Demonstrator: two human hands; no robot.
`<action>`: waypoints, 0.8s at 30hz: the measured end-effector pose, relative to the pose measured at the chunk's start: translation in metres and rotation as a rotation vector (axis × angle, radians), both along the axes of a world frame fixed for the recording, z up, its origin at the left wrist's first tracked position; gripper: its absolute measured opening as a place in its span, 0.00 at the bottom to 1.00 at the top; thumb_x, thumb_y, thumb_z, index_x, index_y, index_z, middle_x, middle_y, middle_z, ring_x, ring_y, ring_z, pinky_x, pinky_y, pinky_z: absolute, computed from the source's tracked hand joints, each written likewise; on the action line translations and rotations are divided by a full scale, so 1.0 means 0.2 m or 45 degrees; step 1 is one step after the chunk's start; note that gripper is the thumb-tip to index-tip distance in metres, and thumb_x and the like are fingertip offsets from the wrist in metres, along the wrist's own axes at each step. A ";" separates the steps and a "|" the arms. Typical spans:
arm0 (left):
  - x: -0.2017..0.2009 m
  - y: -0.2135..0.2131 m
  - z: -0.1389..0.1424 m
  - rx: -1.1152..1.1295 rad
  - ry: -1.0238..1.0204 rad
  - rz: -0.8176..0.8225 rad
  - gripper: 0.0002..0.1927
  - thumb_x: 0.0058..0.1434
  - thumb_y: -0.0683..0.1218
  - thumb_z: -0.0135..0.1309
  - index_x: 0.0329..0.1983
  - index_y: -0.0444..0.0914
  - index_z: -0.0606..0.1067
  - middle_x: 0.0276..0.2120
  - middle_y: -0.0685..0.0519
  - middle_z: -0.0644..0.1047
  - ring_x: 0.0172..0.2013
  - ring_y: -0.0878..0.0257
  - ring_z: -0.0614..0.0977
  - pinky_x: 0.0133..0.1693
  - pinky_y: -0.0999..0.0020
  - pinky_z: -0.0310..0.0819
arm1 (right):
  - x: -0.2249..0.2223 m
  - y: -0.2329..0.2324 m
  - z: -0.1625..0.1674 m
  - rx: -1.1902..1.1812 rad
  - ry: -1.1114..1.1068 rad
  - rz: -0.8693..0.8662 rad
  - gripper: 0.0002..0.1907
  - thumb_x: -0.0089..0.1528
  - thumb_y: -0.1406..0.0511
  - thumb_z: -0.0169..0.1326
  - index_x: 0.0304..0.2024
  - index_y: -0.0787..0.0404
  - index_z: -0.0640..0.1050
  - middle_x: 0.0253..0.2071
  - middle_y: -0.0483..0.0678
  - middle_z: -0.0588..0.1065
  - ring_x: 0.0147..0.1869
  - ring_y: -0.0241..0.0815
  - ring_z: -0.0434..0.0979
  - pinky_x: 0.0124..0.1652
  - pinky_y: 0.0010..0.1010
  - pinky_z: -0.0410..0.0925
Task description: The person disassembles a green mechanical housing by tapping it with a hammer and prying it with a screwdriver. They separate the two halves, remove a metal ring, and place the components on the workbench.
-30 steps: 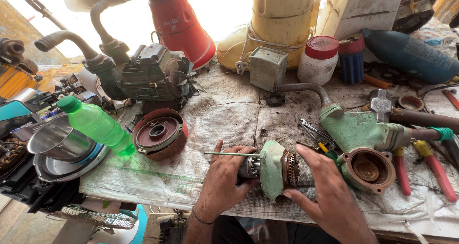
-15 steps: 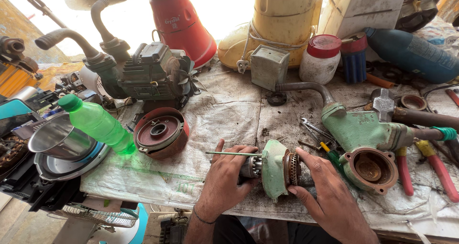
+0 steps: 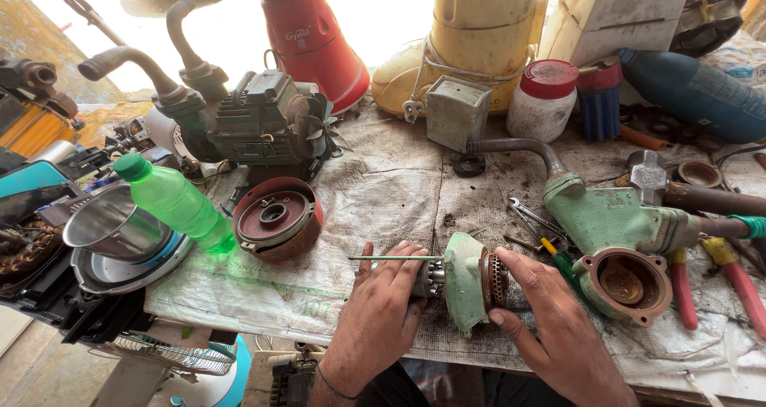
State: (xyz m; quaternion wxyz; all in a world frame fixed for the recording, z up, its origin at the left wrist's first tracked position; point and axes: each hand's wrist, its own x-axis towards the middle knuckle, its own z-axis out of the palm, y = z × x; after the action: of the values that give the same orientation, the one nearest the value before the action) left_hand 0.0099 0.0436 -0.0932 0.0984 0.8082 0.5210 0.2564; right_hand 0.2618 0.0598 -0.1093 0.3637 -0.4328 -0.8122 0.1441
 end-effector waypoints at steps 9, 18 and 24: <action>0.01 0.00 0.01 0.026 0.019 0.018 0.40 0.53 0.42 0.62 0.69 0.33 0.62 0.64 0.41 0.68 0.69 0.48 0.63 0.70 0.44 0.37 | 0.00 -0.01 0.01 0.037 0.041 0.062 0.30 0.59 0.64 0.56 0.65 0.53 0.68 0.67 0.53 0.68 0.69 0.57 0.69 0.60 0.48 0.65; 0.01 0.01 0.01 -0.031 0.055 0.034 0.37 0.55 0.42 0.62 0.68 0.33 0.63 0.62 0.41 0.70 0.68 0.48 0.65 0.71 0.44 0.38 | 0.00 -0.01 0.00 -0.010 0.092 0.109 0.27 0.58 0.69 0.56 0.60 0.53 0.70 0.69 0.54 0.66 0.74 0.59 0.64 0.63 0.49 0.64; 0.01 0.00 0.01 -0.049 0.050 0.041 0.37 0.55 0.42 0.62 0.68 0.33 0.63 0.63 0.41 0.70 0.69 0.49 0.64 0.71 0.44 0.38 | 0.00 -0.01 0.01 0.005 0.101 0.121 0.27 0.57 0.70 0.57 0.59 0.53 0.70 0.69 0.54 0.66 0.73 0.59 0.64 0.63 0.49 0.64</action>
State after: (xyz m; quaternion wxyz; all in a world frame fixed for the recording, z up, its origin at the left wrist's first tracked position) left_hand 0.0118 0.0431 -0.0921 0.0996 0.8024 0.5407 0.2320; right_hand 0.2621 0.0581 -0.1076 0.3891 -0.3871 -0.8171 0.1766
